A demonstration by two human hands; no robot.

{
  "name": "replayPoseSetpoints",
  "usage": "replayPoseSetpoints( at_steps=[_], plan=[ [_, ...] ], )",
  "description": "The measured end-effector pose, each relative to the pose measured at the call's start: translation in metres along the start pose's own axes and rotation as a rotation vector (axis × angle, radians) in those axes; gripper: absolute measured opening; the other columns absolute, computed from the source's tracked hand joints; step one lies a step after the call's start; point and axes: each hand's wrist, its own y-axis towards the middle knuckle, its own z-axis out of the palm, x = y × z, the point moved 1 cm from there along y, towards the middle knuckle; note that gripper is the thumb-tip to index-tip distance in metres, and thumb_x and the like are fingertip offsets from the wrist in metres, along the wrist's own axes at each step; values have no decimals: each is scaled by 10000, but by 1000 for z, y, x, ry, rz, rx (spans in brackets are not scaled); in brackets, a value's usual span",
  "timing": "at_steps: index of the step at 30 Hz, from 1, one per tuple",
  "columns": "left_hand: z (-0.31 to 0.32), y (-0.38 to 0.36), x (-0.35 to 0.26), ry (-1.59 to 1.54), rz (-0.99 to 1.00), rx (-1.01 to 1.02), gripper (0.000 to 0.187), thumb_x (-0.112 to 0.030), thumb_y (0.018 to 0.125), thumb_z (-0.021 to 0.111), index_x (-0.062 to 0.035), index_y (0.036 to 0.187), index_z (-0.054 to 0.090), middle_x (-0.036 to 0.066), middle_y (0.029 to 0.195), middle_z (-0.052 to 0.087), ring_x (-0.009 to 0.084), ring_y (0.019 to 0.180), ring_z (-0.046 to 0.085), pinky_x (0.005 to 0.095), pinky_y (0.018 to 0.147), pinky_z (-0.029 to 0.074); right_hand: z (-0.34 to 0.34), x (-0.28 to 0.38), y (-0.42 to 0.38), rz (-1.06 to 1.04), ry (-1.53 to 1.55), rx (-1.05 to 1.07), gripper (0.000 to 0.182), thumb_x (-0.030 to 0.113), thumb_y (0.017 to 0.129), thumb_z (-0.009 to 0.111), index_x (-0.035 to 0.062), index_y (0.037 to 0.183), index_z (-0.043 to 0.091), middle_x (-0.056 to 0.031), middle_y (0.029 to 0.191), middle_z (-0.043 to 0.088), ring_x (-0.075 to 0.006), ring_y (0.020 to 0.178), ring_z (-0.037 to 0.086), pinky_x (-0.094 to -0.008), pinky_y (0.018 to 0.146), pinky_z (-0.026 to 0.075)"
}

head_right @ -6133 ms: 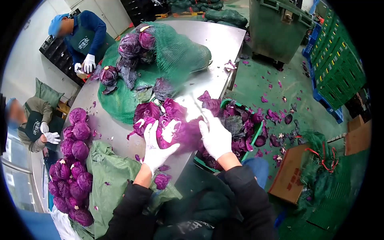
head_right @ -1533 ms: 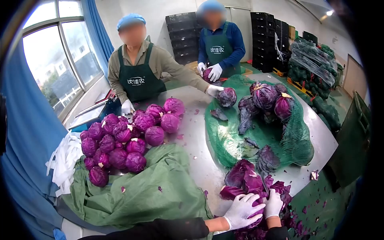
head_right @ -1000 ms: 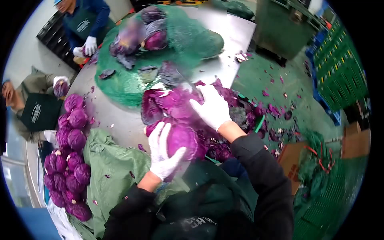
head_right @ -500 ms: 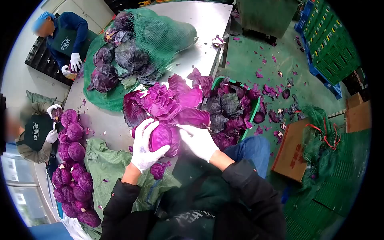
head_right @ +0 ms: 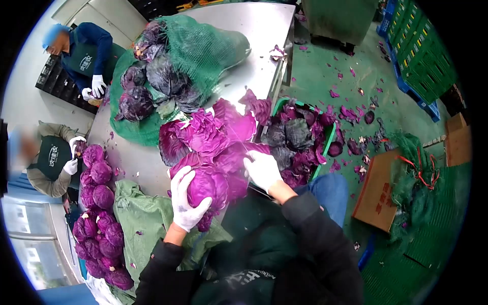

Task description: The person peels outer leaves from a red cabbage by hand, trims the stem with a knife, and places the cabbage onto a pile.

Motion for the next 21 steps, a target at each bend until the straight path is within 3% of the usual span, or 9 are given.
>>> replayPoseSetpoints(
  at_steps=[3,4,8,12,13,17,20,21],
  plan=[
    [5,-8,10,-6,-95,-101,715,-238,743,737,9,1350,451,190,1341,484,349,1274,436,451,1119,282,-2,30,-23,-61,94,33,603,337,896,654,71,1403,463,-74,656,662,-119,548,626,-268,576,516],
    [4,-6,12,-12,-130,-116,706,-237,750,727,10,1351,450,187,1339,485,345,1273,436,448,1120,281,-2,46,-33,-24,57,85,673,376,886,664,83,1441,418,-74,707,667,-127,610,641,-274,611,521],
    [4,-3,12,-38,-222,-127,677,-202,763,714,8,1350,450,178,1333,489,326,1268,440,429,1114,292,21,66,-54,-373,-186,143,717,393,852,693,104,1447,417,-63,819,622,-155,751,618,-292,714,513],
    [2,1,14,-48,-218,-117,696,-160,748,762,-3,1351,451,170,1336,491,313,1251,462,419,1079,346,33,56,-49,-395,-79,154,635,341,859,684,112,1409,465,-70,820,574,-174,717,552,-287,728,492],
    [2,0,14,-58,-215,-115,692,-160,753,761,-4,1351,451,168,1336,491,310,1250,463,417,1078,346,33,56,-50,-441,-116,126,583,275,864,679,100,1386,486,-58,857,579,-137,742,542,-265,735,479],
    [3,3,17,-15,-200,-84,682,-159,756,762,-4,1346,455,161,1331,492,304,1249,464,412,1078,345,22,57,-50,-155,254,330,510,142,848,679,69,1328,523,2,868,568,-83,779,520,-240,738,467],
    [3,6,18,-64,-251,-97,673,-152,756,757,-3,1340,459,160,1326,495,301,1247,465,411,1079,343,19,55,-52,-309,-9,158,453,114,836,662,54,1270,544,-12,867,581,-89,776,535,-245,742,477],
    [3,5,18,-85,-258,-103,665,-147,759,752,-3,1339,460,159,1325,495,297,1246,466,408,1078,345,21,56,-53,-205,-7,122,399,82,818,637,61,1210,566,-33,898,603,-96,791,546,-256,752,484]
  ],
)
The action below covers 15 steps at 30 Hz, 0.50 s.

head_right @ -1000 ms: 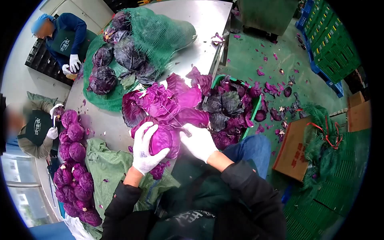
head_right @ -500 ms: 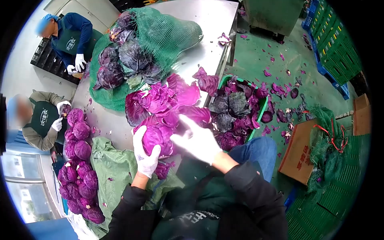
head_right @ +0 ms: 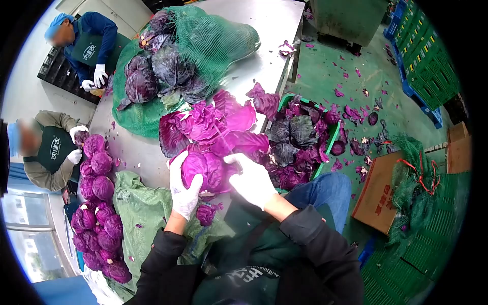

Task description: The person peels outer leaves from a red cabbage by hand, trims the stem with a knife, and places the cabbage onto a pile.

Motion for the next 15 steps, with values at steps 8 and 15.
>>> replayPoseSetpoints(
  at_steps=[8,15],
  plan=[
    [-6,5,15,-254,-167,-30,581,-170,827,679,-26,1346,460,143,1304,494,274,1227,470,384,1074,347,3,-11,0,143,159,-63,317,38,832,596,63,1147,586,-32,895,620,-101,666,575,-254,632,490],
    [-8,-2,24,-605,-390,-160,470,-208,975,507,-65,1409,397,110,1390,429,234,1276,416,365,1099,309,6,-27,0,-86,-3,-175,291,115,884,641,58,1168,610,0,895,630,-47,548,508,-205,471,407]
  ],
)
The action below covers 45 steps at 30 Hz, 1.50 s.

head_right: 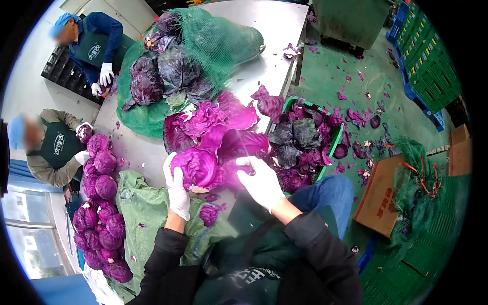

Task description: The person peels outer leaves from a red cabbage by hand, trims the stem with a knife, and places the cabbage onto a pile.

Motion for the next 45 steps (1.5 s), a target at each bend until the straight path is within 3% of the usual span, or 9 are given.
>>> replayPoseSetpoints(
  at_steps=[2,5,12,15,26,32,37,38,45],
  plan=[
    [-2,-3,7,-91,-7,-11,471,-261,998,488,-84,1420,377,98,1387,427,218,1271,419,361,1092,324,5,-5,14,-33,-37,43,523,210,879,668,70,1353,496,-46,897,612,-72,675,540,-232,602,436],
    [-16,-2,-3,170,44,90,511,-159,927,600,-53,1383,395,125,1357,439,254,1275,414,371,1098,312,6,47,16,569,314,355,835,302,846,711,30,1500,268,-127,1066,651,-134,916,610,-280,819,485],
    [-7,10,-42,511,41,232,755,-202,701,842,-60,1314,424,124,1251,484,231,1166,493,370,996,435,31,44,19,-42,205,105,594,-2,777,617,-4,1354,476,-131,1309,577,-173,1206,553,-275,994,441],
    [18,18,-48,509,422,146,832,-210,622,868,-64,1309,423,124,1254,466,274,1188,466,399,1032,396,8,55,32,-194,240,4,582,-43,792,562,-9,1364,461,-150,1324,563,-205,1246,531,-296,1072,384],
    [96,46,-13,574,793,144,974,-329,551,883,-12,1324,382,186,1283,384,362,1231,389,474,1044,358,-46,-7,80,157,-50,-271,546,70,742,609,49,1284,548,-155,1167,639,-243,1078,612,-318,953,461],
    [92,36,-38,873,748,229,1000,-376,582,840,-71,1415,378,253,1349,372,433,1244,384,520,1030,372,-51,26,62,-215,-346,-166,719,424,789,698,77,1377,472,-191,1310,514,-335,1164,555,-401,981,452],
    [89,33,-32,799,761,263,989,-322,573,819,-56,1417,377,241,1396,372,425,1241,419,513,1032,377,-48,83,64,36,-344,-41,548,440,798,673,137,1250,605,-144,1060,657,-316,1025,628,-395,884,504],
    [88,30,-36,804,754,271,989,-318,573,819,-53,1417,376,233,1408,368,420,1247,418,511,1036,374,-39,59,68,-127,-356,-259,441,425,807,656,155,1155,656,-134,886,682,-329,886,661,-404,817,524],
    [73,14,16,535,452,288,1020,-321,645,807,10,1454,281,256,1465,294,415,1375,270,493,1159,210,-53,3,99,164,-589,-388,312,403,876,582,110,965,643,-156,903,679,-370,876,647,-453,782,506]
  ],
)
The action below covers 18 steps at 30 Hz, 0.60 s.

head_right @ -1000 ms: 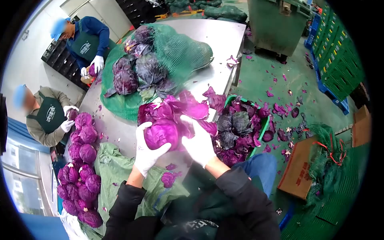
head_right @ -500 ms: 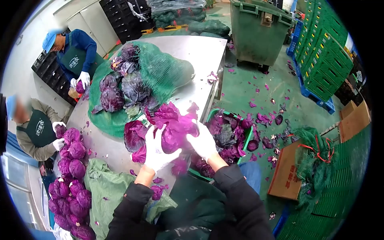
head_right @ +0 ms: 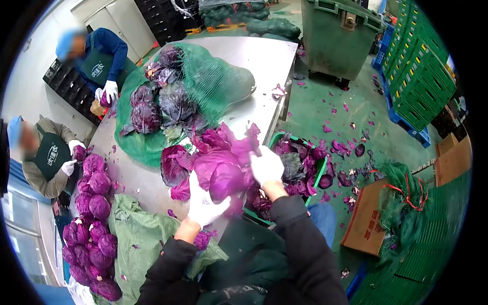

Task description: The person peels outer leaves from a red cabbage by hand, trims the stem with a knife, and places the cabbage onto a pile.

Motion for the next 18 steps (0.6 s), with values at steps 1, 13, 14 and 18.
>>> replayPoseSetpoints(
  at_steps=[1,13,14,18],
  plan=[
    [-7,-1,-8,103,-39,69,1057,-355,668,798,30,1467,223,261,1488,258,408,1400,232,486,1177,161,8,-17,8,29,-87,-38,324,414,874,584,109,967,641,-159,915,681,-375,890,647,-458,790,504],
    [-19,29,-22,57,-28,-77,903,-342,620,842,-47,1351,400,143,1255,450,312,1202,425,430,1031,358,-68,46,-47,-512,124,113,696,325,780,749,95,1374,469,-112,1126,574,-220,976,610,-326,824,521],
    [-14,33,-16,-33,-41,-48,923,-315,632,845,-24,1369,370,146,1250,460,302,1196,465,433,1008,401,-61,54,-53,-576,42,90,703,367,771,743,99,1365,480,-118,1149,566,-249,1015,606,-346,834,521],
    [-17,41,-36,71,113,-61,1055,-229,609,821,-2,1466,248,197,1281,497,331,1161,539,436,934,469,-26,56,-50,-574,-44,87,469,283,776,686,106,1199,587,-106,1041,603,-313,940,634,-375,761,536]
  ],
)
